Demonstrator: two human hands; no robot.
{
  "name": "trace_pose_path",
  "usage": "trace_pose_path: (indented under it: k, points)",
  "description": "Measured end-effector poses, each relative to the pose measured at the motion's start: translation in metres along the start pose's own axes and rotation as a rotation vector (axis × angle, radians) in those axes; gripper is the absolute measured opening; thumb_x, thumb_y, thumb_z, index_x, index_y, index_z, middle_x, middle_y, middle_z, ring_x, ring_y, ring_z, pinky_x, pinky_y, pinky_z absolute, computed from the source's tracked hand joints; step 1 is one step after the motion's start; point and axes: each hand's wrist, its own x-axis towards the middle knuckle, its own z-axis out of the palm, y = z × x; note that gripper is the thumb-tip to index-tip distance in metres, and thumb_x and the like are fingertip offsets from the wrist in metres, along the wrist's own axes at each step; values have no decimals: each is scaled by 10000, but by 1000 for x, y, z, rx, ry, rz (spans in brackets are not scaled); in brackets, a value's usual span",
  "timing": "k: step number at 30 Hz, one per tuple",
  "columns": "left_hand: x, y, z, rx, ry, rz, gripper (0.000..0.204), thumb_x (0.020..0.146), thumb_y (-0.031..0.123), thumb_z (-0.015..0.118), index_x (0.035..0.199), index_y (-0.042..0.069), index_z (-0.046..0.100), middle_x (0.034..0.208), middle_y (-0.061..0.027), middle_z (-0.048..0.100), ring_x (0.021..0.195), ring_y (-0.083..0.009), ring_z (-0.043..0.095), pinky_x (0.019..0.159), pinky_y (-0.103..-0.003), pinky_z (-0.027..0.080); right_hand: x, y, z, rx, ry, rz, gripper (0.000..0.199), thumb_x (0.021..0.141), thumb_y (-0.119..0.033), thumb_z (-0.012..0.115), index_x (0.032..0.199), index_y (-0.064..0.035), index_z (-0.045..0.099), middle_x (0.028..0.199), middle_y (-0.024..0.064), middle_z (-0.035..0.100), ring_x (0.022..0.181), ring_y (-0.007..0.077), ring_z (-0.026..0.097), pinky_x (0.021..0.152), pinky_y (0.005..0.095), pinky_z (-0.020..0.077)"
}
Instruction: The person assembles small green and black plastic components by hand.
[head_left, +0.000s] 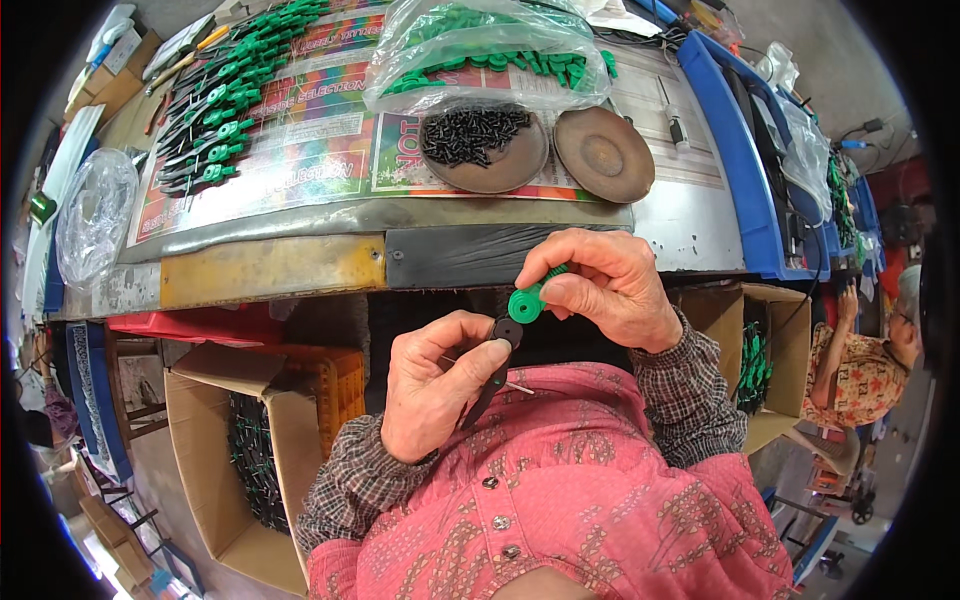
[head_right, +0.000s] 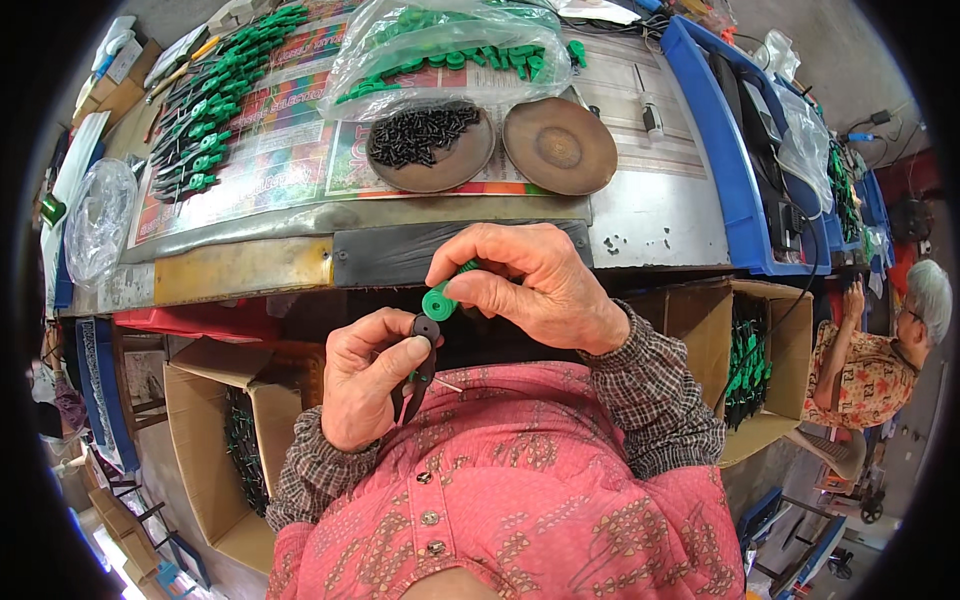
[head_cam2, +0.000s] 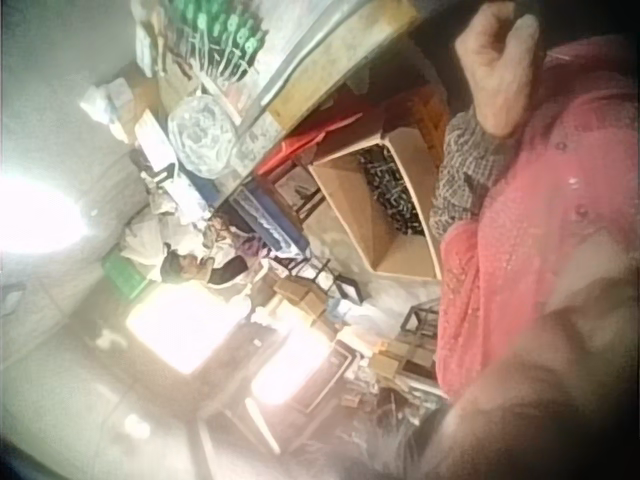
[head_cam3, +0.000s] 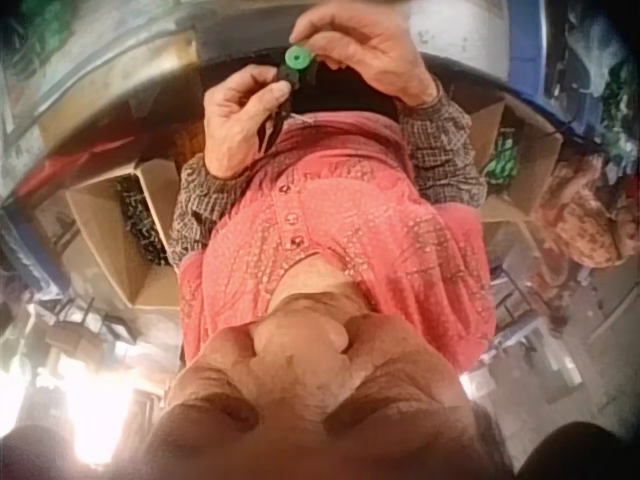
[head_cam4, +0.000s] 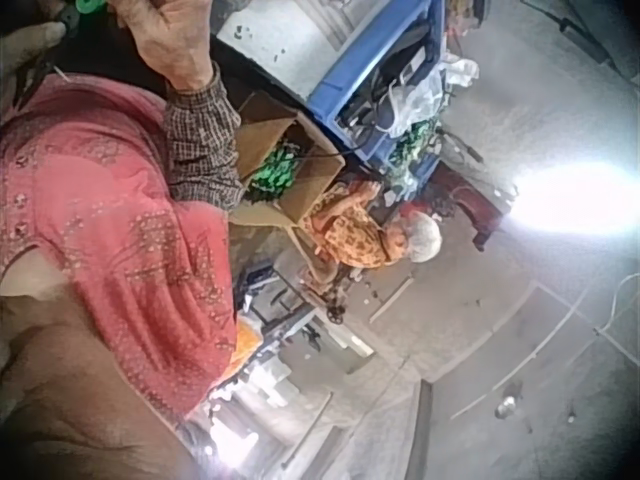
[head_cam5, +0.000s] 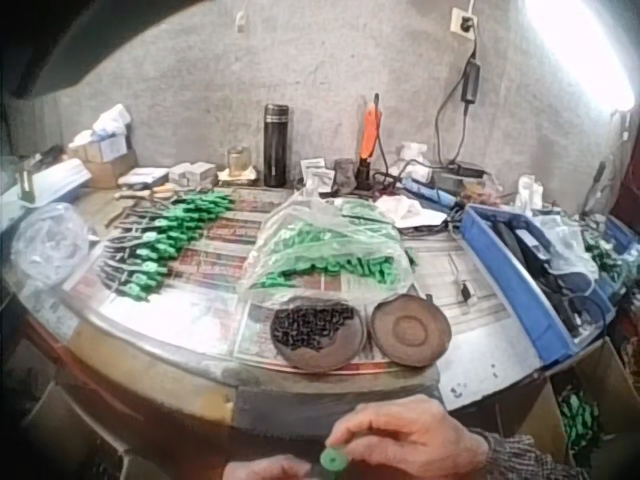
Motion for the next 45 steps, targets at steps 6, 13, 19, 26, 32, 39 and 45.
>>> trace_pose_path:
  k: [6,13,19,26,32,39,45]
  points:
    - [1,-2,-1,-9,-22,11,129,881,65,639,969,-28,658,777,12,609,638,-21,472,562,-184,365,4,4,-3,58,-64,-16,127,910,-92,637,995,0,652,838,13,632,652,46,539,562,197,446]
    - [1,-5,-4,-20,-35,-60,133,871,55,633,966,-33,662,799,-14,637,681,-42,527,611,-185,409,6,9,-7,35,-111,-31,111,904,-85,641,969,3,661,852,24,644,641,60,548,565,198,462]
    - [2,-6,-4,-11,-47,-65,132,866,66,641,959,-25,664,780,-5,632,645,-32,504,572,-181,384,7,13,-6,119,-104,35,116,908,-86,638,976,5,664,828,20,637,643,48,555,557,183,469]
    - [4,-10,-4,-17,-41,2,129,889,90,652,965,-14,661,694,55,561,551,8,397,478,-173,289,4,14,-4,179,-53,95,160,890,-113,663,946,37,673,850,74,642,629,96,602,540,201,489]
    - [4,-12,-5,-23,-52,-12,129,891,96,654,962,-11,659,698,57,554,554,9,399,476,-176,289,5,14,-5,190,-64,156,171,896,-132,657,939,33,673,854,78,644,641,101,618,546,208,517]
    - [3,-8,-2,38,-71,14,127,872,87,651,955,-7,673,764,6,620,603,-27,479,519,-181,353,1,16,-7,229,-72,133,187,892,-142,662,929,41,674,851,95,649,658,122,636,555,218,542]
    - [2,-13,-3,151,-78,76,122,870,73,657,943,-24,662,783,12,601,643,-38,493,553,-194,374,1,18,-11,190,-124,69,201,876,-149,680,915,48,679,834,117,663,678,147,652,563,238,542]
